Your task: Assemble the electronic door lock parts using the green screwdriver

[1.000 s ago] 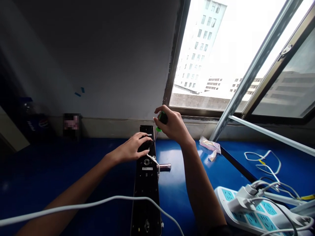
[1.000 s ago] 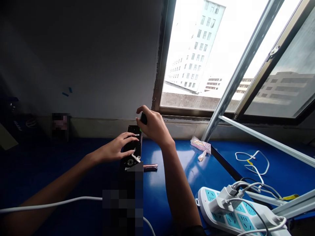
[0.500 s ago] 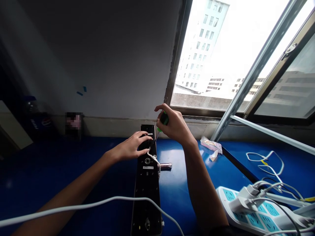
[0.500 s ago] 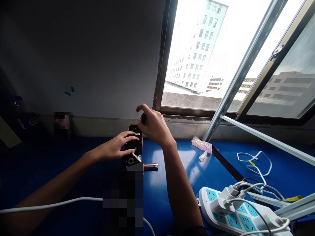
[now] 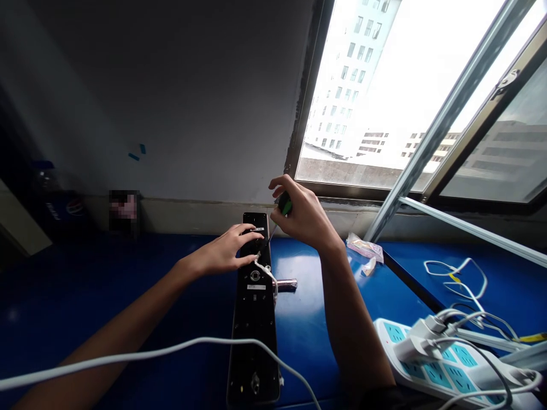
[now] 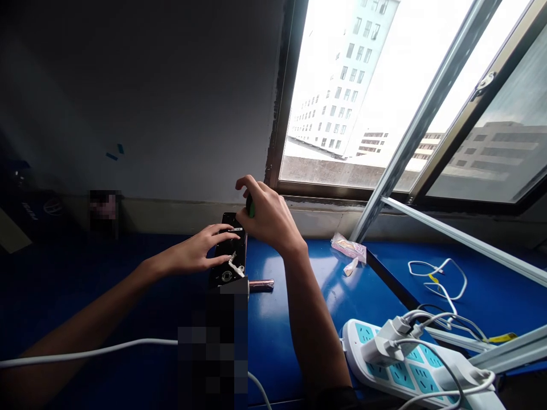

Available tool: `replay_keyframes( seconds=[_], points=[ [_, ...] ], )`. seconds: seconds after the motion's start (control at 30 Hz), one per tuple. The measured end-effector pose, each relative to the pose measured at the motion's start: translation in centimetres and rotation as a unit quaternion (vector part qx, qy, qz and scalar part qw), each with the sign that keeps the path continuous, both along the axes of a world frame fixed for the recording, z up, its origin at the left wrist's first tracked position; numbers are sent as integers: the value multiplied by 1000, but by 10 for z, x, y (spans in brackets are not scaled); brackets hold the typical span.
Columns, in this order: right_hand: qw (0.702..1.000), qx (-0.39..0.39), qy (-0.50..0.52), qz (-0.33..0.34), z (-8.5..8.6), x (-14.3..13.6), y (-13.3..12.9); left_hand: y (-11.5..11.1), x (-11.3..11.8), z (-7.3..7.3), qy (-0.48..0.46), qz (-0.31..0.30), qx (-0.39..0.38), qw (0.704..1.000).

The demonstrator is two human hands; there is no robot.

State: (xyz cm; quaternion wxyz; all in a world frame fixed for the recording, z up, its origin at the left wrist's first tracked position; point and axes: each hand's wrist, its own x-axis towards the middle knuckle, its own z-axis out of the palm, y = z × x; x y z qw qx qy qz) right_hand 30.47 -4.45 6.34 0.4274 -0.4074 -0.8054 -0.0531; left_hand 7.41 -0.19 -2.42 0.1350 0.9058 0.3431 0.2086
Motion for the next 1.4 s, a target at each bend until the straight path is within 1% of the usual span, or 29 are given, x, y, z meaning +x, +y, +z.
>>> replay_keyframes(
  seconds=[0.1, 0.3, 0.5, 0.57, 0.7, 0.77, 0.9, 1.1, 1.3, 1.4],
  points=[
    [1000, 5, 2, -11, 0, 0, -1, 0, 1, 0, 18, 4, 0, 1000],
    [999, -7, 12, 35, -1, 2, -1, -1, 1, 1, 26, 6, -12, 1000],
    [1000, 1, 8, -5, -3, 2, 1, -2, -1, 3, 24, 10, -14, 1000],
    [1000, 7, 7, 2, -2, 3, 2, -1, -2, 2, 24, 8, -11, 1000],
    [999, 2, 14, 35, -1, 3, 1, -1, -1, 2, 35, 6, -16, 999],
    [999, -4, 17, 31, 0, 2, 0, -2, -1, 4, 43, 9, -27, 999],
    [1000, -2, 16, 0, -2, 2, 0, -4, -1, 7, 50, 13, -36, 998],
    [999, 1, 20, 39, -1, 4, 2, -4, -1, 7, 54, 14, -32, 998],
    [1000, -6, 15, 21, -1, 3, 1, -2, -2, 5, 50, 15, -23, 998],
    [999, 5, 16, 38, -2, 4, 3, -1, -3, 4, 50, 9, -13, 999]
  ],
)
